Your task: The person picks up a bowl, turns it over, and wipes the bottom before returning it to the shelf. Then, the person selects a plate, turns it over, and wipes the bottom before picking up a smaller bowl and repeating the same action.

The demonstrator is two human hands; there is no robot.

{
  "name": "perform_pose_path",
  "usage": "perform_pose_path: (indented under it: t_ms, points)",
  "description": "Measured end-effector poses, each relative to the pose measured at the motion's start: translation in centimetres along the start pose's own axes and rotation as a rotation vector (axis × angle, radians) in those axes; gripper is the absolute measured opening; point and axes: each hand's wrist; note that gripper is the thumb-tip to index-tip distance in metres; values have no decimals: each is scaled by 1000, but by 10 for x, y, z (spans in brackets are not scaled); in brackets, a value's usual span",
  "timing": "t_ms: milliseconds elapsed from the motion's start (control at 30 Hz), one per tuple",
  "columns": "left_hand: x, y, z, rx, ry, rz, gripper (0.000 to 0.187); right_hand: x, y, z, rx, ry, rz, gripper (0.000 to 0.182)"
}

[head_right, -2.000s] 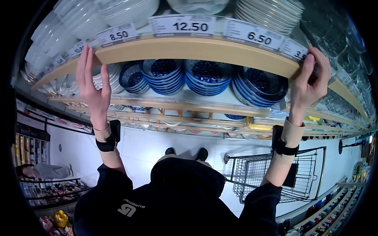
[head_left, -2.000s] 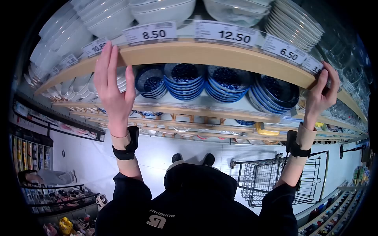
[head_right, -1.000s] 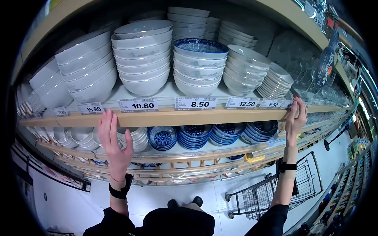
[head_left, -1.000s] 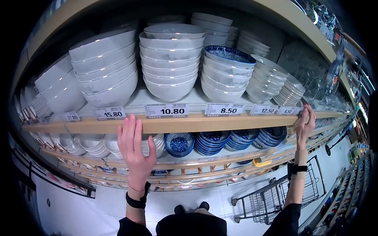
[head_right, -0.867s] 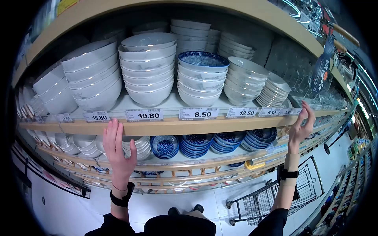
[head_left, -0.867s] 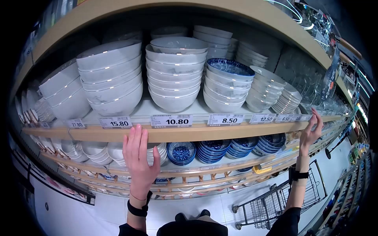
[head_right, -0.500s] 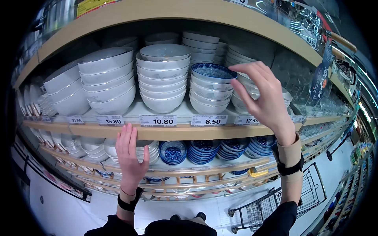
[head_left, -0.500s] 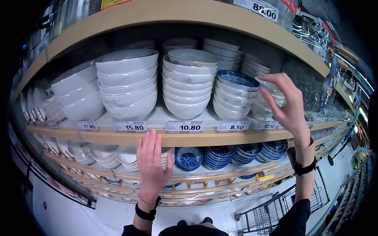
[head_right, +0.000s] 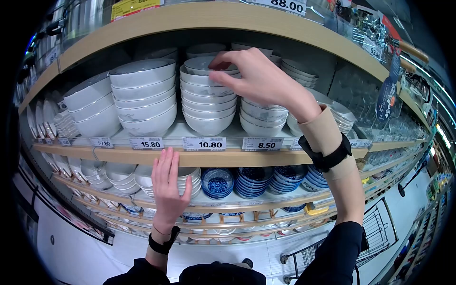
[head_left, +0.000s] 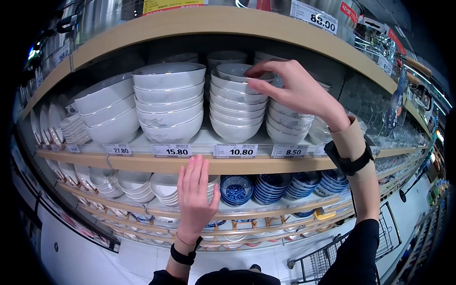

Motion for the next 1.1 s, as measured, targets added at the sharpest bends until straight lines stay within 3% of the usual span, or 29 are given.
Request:
perform_pose_path:
  t_ms: [167,333,567,667,967,1100]
  points:
    - [1,0,1,8,-1,3,68,13,13,-7,-28,-95,-105,39]
    - [1,-3,2,12,10,-3,70,50,25,-14,-43,-358,71,44]
    - [-3,-9,-6,-23,49,-37,69,71,22,-18,72,-384,265,42]
    - [-16,-1,-26,102,13,-49,67,70,20,-21,78,-382,282,38]
    - [-115,0,-84,313,-377,-33,66,67,18,-26,-67,-367,213,31]
    - [-127,-12,-93,303,-387,0,68,68,14,-31,-67,-327,163,30]
Point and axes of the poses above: each hand's wrist, its own x-axis away from the middle knuckle, its own y-axis out of the back of the hand, z = x × y, and after that the axes turned 12 degrees about z, right-handed
